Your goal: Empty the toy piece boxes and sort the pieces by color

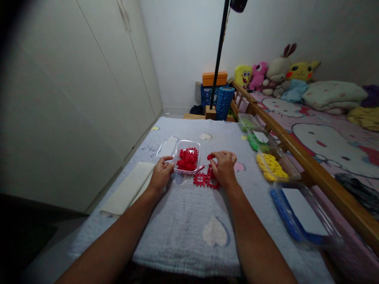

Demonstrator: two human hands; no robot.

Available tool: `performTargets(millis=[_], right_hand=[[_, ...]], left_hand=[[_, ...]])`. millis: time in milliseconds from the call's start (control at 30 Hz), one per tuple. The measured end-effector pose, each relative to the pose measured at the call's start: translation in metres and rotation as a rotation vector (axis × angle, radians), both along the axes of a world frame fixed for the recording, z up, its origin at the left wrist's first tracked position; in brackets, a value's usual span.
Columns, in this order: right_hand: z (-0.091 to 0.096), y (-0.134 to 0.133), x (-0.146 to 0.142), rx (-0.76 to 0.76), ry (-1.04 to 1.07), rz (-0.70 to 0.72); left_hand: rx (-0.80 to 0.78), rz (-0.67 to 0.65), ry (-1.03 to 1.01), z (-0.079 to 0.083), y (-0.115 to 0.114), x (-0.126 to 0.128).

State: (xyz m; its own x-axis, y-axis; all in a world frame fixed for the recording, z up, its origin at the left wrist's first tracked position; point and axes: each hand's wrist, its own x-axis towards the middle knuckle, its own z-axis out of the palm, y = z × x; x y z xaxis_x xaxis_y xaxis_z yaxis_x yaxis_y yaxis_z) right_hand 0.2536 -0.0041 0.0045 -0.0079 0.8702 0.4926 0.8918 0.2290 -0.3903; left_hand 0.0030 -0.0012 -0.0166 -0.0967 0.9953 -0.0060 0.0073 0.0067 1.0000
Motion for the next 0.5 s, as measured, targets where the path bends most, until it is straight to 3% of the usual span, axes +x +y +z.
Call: performTargets(millis=[167, 300, 500], right_hand=[[0.008, -0.008, -0.030, 0.001, 0.032, 0.151], [0.006, -0.008, -0.046, -0.003, 0.018, 0.150], [0.001, -0.003, -0.024, 0.011, 0.040, 0.042]], left_hand=[[-0.006, 0.006, -0.013, 0.001, 0.000, 0.001], [0.001, -0.001, -0.024, 0.003, -0.001, 0.001], [0.002, 0.000, -0.013, 0.003, -0.002, 0.001]])
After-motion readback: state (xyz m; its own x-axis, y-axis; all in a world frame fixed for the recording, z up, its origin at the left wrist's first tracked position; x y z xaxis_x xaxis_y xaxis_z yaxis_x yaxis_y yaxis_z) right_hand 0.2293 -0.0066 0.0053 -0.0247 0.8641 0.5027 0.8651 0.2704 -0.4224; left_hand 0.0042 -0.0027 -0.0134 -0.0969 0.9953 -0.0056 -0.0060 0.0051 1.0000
